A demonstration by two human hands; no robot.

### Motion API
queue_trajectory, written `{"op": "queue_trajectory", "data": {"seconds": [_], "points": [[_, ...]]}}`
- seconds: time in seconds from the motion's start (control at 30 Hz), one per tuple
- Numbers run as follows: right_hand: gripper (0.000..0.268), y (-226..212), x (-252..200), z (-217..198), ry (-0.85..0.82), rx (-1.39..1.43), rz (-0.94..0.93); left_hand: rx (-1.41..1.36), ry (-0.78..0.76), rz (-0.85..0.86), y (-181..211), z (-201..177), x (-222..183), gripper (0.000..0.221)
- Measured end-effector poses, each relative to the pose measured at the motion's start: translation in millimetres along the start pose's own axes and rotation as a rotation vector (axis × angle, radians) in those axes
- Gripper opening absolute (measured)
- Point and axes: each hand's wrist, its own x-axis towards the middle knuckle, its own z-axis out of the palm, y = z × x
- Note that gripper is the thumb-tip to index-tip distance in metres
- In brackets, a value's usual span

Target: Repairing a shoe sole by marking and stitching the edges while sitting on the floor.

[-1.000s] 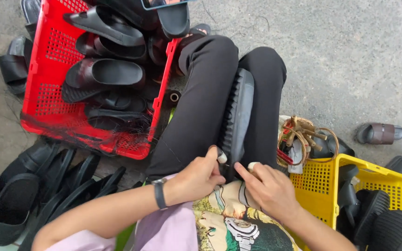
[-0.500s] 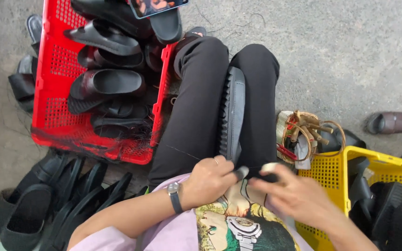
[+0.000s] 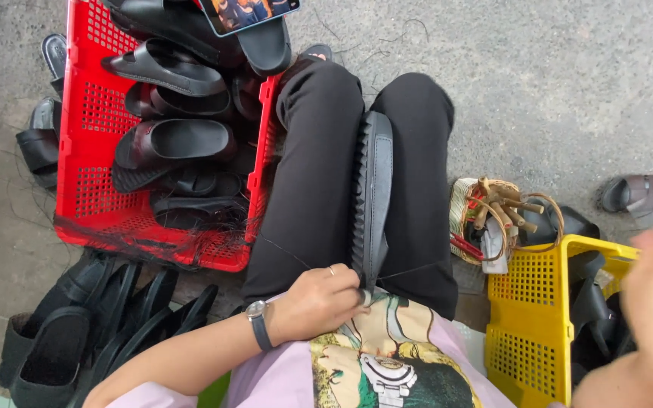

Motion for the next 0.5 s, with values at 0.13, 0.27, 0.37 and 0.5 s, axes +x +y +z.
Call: {"op": "queue_trajectory", "data": {"seconds": [0.13,0.27,0.37,0.5], "points": [[0.036,-80.6,7.9,-20.3,-0.911,0.364,0.036,0.220,-0.187,-0.347,-6.3,-7.1,9.4,0.048],[0.078,-137.1,-12.7,14.8,-0.900,0.914,-0.496,-0.116,-0.427,-0.609,-3.6,-27.5,17.7,0.035],[0.017,-141.1,-23.3,15.0,-0.711,1.326,-0.393,-0.967,-0.099,-0.680,-21.8,-34.1,26.6,0.026],[0.010,-134.8,-6.4,8.5,-0.734,1.307,-0.388,-1.130,-0.035,-0.566,-29.9,-70.9,71.0,0.036]]}}
